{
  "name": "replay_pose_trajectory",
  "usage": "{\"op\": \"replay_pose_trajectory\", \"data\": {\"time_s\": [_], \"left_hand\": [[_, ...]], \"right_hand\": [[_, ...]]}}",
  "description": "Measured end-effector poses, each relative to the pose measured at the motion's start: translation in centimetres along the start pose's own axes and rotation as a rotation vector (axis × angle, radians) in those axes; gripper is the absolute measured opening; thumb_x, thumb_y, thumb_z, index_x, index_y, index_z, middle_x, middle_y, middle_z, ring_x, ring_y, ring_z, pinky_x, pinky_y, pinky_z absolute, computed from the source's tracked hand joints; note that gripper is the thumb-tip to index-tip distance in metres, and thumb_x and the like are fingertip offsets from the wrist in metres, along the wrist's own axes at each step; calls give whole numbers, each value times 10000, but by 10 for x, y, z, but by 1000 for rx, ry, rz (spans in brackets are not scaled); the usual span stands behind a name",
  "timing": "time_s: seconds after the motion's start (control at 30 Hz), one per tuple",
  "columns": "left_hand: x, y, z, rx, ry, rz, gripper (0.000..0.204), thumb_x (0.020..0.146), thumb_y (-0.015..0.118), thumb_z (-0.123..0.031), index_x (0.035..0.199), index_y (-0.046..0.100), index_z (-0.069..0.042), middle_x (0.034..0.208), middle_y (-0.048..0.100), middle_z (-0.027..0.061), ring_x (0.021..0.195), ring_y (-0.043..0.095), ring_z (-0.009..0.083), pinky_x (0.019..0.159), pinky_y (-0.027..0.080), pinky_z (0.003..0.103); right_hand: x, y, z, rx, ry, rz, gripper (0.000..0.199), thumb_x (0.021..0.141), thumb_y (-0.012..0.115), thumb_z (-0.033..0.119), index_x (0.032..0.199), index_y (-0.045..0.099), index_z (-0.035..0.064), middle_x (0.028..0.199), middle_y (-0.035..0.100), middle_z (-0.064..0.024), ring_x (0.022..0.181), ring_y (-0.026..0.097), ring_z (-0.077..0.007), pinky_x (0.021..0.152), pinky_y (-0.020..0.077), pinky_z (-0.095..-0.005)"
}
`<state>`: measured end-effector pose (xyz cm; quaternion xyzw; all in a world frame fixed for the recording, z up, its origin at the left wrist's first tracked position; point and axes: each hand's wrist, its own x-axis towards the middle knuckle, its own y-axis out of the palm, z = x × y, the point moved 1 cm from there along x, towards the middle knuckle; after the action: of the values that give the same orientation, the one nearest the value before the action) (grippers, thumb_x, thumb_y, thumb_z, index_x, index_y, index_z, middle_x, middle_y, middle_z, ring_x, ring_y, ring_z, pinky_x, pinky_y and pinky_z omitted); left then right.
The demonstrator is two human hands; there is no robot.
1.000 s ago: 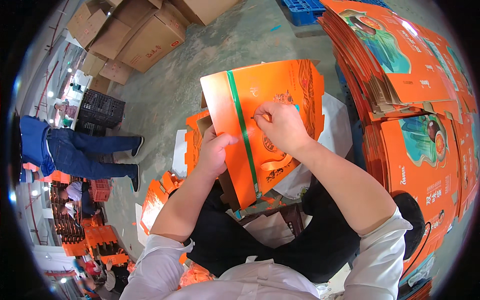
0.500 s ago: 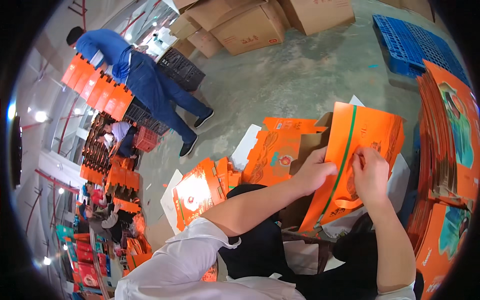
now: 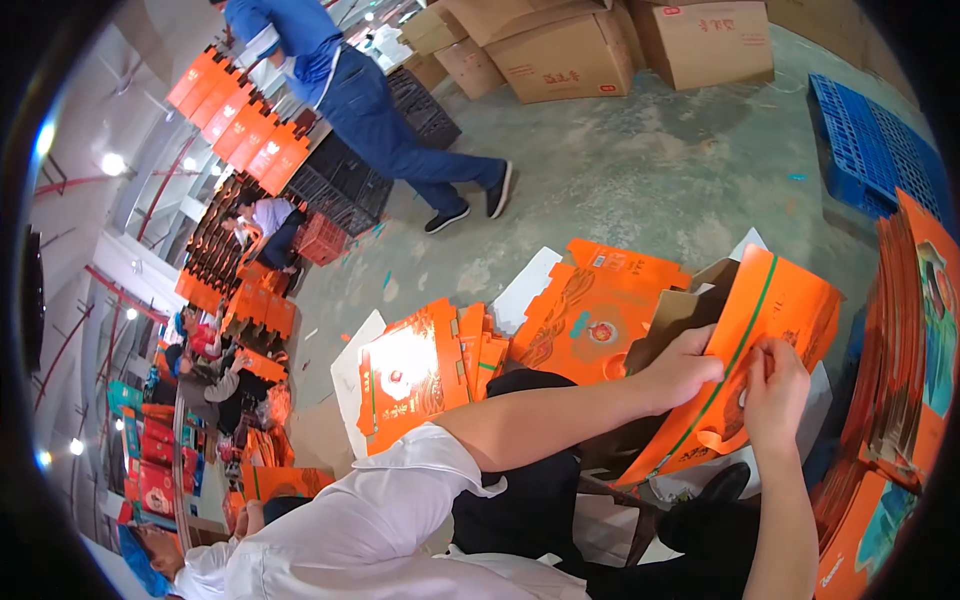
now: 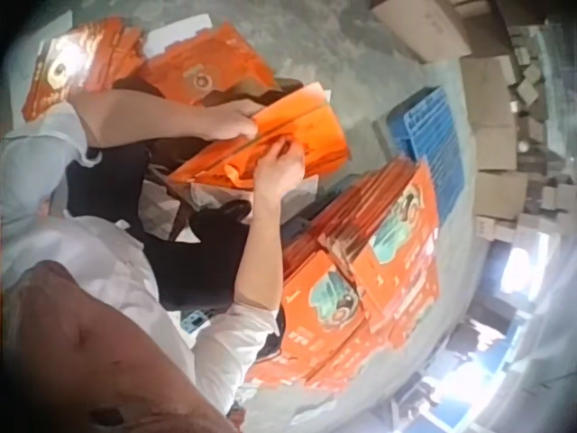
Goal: The recorder is sitting and folding cardboard gift boxes and attaching plastic handles to them in a warehouse environment.
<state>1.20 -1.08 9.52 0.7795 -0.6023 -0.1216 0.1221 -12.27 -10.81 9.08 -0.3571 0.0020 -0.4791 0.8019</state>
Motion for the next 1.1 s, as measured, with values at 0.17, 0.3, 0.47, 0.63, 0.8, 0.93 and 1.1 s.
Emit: {"op": "replay_pose_trajectory", "data": {"time_s": [0.17,0.3,0.47,0.63,0.8,0.93,1.1], "left_hand": [[-1,2,-5,-30,34,-3,425,754,488,53,1158,600,-11,973,601,3,892,538,79,784,439,240],[-1,-1,-7,42,50,-3,446,745,490,39,1177,595,0,1001,620,22,924,557,99,809,447,247],[-5,-1,-4,17,80,24,498,751,468,37,1237,576,10,1064,632,36,962,564,102,827,449,245],[-3,11,5,-75,96,46,497,738,446,52,1218,571,15,1052,633,67,904,604,141,791,491,287],[-10,-4,-4,131,104,30,409,790,532,-36,1187,617,13,1112,657,71,1046,603,167,933,470,326],[-6,-5,-5,-62,-53,-44,398,802,501,4,1184,613,12,1079,663,75,979,637,170,877,504,315],[-2,6,1,209,120,1,407,786,517,-21,1178,619,12,1065,667,67,1013,610,172,898,484,323]], "right_hand": [[1,4,1,-90,-93,-28,54,899,612,26,907,605,-27,810,615,-180,728,614,-351,668,483,-397],[2,5,3,-5,-10,15,69,909,608,33,921,605,-35,800,626,-184,718,627,-328,664,485,-388],[0,11,-5,63,69,25,88,918,607,44,932,604,-43,787,636,-190,714,639,-307,664,486,-388],[-11,3,-4,-124,-153,-88,82,922,587,43,937,599,-36,854,636,-199,804,639,-389,704,498,-421],[-4,12,-3,-91,-49,-79,86,878,611,72,926,651,13,875,661,-212,836,654,-394,727,521,-448],[4,18,5,-79,-173,-112,49,840,628,46,881,627,19,835,641,-212,794,642,-408,687,513,-474],[-1,-2,1,-301,-379,-15,176,681,597,-25,848,549,5,800,577,-201,774,593,-421,687,487,-509]]}}
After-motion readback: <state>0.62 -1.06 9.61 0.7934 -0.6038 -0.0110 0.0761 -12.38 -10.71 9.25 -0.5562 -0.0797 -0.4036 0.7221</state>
